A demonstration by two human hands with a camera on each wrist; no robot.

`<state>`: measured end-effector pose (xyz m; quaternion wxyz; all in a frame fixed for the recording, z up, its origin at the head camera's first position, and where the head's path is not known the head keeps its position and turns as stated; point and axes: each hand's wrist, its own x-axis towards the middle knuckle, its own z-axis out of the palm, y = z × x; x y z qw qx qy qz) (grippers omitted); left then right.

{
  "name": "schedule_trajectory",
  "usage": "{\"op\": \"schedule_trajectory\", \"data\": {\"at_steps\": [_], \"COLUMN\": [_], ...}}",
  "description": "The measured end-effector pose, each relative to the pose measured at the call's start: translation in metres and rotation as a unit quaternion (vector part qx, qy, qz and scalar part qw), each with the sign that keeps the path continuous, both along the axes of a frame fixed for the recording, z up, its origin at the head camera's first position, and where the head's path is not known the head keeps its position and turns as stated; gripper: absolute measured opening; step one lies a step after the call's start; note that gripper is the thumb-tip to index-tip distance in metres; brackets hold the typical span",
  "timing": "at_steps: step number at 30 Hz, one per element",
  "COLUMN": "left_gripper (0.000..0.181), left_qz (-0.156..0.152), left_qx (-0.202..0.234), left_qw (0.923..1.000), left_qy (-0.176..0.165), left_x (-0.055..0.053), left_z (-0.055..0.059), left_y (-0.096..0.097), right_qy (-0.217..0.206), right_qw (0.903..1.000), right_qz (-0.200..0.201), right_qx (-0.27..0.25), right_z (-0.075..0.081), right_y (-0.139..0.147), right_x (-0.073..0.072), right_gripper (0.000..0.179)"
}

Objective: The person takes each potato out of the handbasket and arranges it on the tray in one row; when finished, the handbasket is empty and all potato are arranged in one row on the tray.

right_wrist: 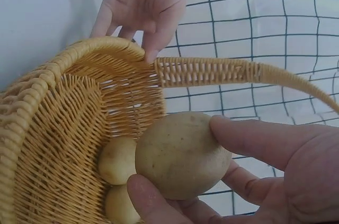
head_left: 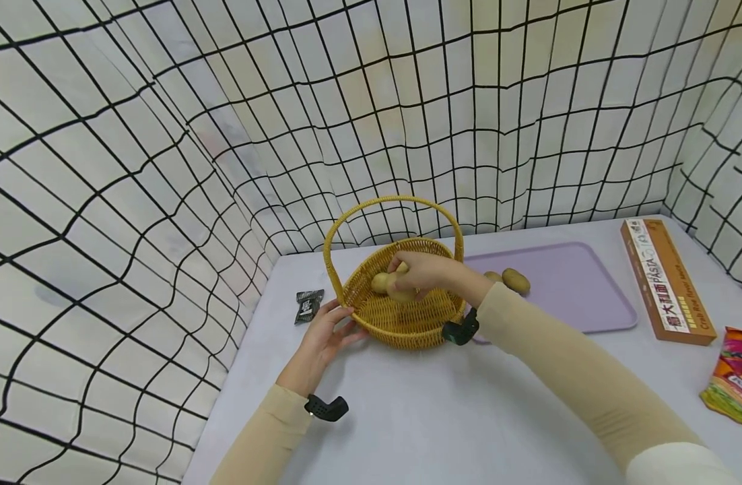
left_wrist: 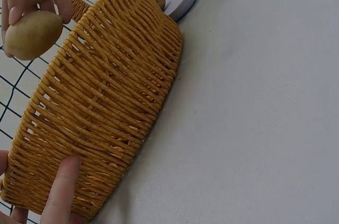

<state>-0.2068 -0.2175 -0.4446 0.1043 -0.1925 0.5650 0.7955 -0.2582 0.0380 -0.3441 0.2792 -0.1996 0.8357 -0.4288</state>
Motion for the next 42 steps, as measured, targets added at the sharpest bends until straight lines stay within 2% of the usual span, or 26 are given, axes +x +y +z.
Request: {"op": "schedule_trajectory", "data": {"at_steps": [8,15,20,22,28,35,40,42], "left_gripper": [0.07,0.07,0.071,0.071,0.071,0.071,0.07,0.07], "left_qz": [0.001,0.001,0.0,0.0,-0.003,-0.002,0.0,-0.001], "left_qx": [0.003,0.009,0.014,0.015,0.013,0.013,0.011,0.011], "left_qw": [1.0,0.9999,0.9999,0.9999,0.9999,0.9999,0.9999,0.9999], "left_qy": [-0.003,-0.006,-0.004,-0.002,-0.002,-0.005,-0.007,-0.006], "left_x": [-0.002,-0.001,-0.001,-0.001,-0.001,-0.001,-0.002,-0.003], "left_z": [-0.001,0.0,0.001,0.001,-0.001,0.0,-0.001,-0.001], "left_y": [0.003,0.005,0.003,0.002,0.001,0.002,0.001,0.001], "right_qy": [0.051,0.087,0.133,0.141,0.097,0.147,0.138,0.121], "right_qw": [0.9984,0.995,0.9894,0.9885,0.9951,0.9872,0.9876,0.9898], "right_qz": [0.022,0.044,0.048,0.046,0.012,0.007,-0.001,-0.005], "right_qx": [0.014,0.024,0.031,0.027,0.016,0.062,0.074,0.075], "right_z": [0.015,0.03,0.036,0.037,0.043,0.043,0.036,0.032], "right_y": [0.024,0.049,0.067,0.076,0.102,0.13,0.147,0.154], "right_x": [0.013,0.035,0.046,0.047,0.049,0.044,0.035,0.029], "right_gripper": [0.041,0.036,0.036,0.037,0.04,0.04,0.04,0.043]}}
